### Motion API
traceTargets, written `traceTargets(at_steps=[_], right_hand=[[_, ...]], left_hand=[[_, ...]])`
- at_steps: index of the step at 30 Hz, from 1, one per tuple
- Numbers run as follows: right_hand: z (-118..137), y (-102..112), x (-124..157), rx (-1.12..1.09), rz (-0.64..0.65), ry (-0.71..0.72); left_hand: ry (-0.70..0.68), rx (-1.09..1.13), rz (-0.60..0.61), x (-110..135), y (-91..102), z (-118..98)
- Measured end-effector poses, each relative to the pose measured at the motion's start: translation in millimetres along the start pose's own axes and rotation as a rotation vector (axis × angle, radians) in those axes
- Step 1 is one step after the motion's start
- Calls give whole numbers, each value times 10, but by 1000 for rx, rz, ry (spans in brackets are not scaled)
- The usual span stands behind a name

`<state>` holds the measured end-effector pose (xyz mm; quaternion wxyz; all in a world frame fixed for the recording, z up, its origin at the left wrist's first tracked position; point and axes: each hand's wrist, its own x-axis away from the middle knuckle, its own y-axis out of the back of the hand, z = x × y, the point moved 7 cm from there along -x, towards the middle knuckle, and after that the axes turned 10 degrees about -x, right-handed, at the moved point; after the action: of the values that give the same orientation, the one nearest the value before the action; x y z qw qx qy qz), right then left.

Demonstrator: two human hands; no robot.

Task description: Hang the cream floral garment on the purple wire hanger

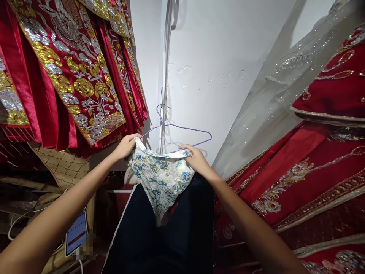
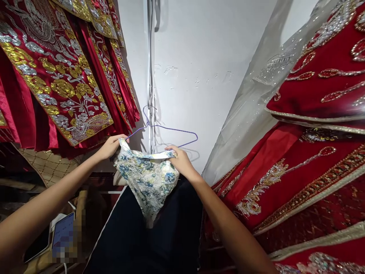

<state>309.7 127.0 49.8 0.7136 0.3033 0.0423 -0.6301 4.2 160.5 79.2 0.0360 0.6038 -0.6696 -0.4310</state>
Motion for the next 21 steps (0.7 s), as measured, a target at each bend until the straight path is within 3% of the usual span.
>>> traceTargets(at_steps=[4, 6, 11, 14, 17, 19, 21], right_hand=[[-81, 520, -166, 85, -277, 23], [-143, 699, -293, 147, -311, 26], [-153, 812, -477, 164, -153, 25], [-52, 814, -411, 85, 6, -31], [-4, 760, -327, -133, 199, -192], [22, 705, -329, -338, 209, -276], [56, 605, -377, -498, 145, -284]], left_hand=[[32, -37, -14, 19, 41, -26], [30, -73, -9, 10, 38, -49], [30, -246, -79, 9, 136, 52], [160, -313, -145, 43, 298, 361], [312, -178, -182, 88, 430, 637], [263, -64, -132, 65, 412, 593], [137, -4, -65, 12, 337, 375]])
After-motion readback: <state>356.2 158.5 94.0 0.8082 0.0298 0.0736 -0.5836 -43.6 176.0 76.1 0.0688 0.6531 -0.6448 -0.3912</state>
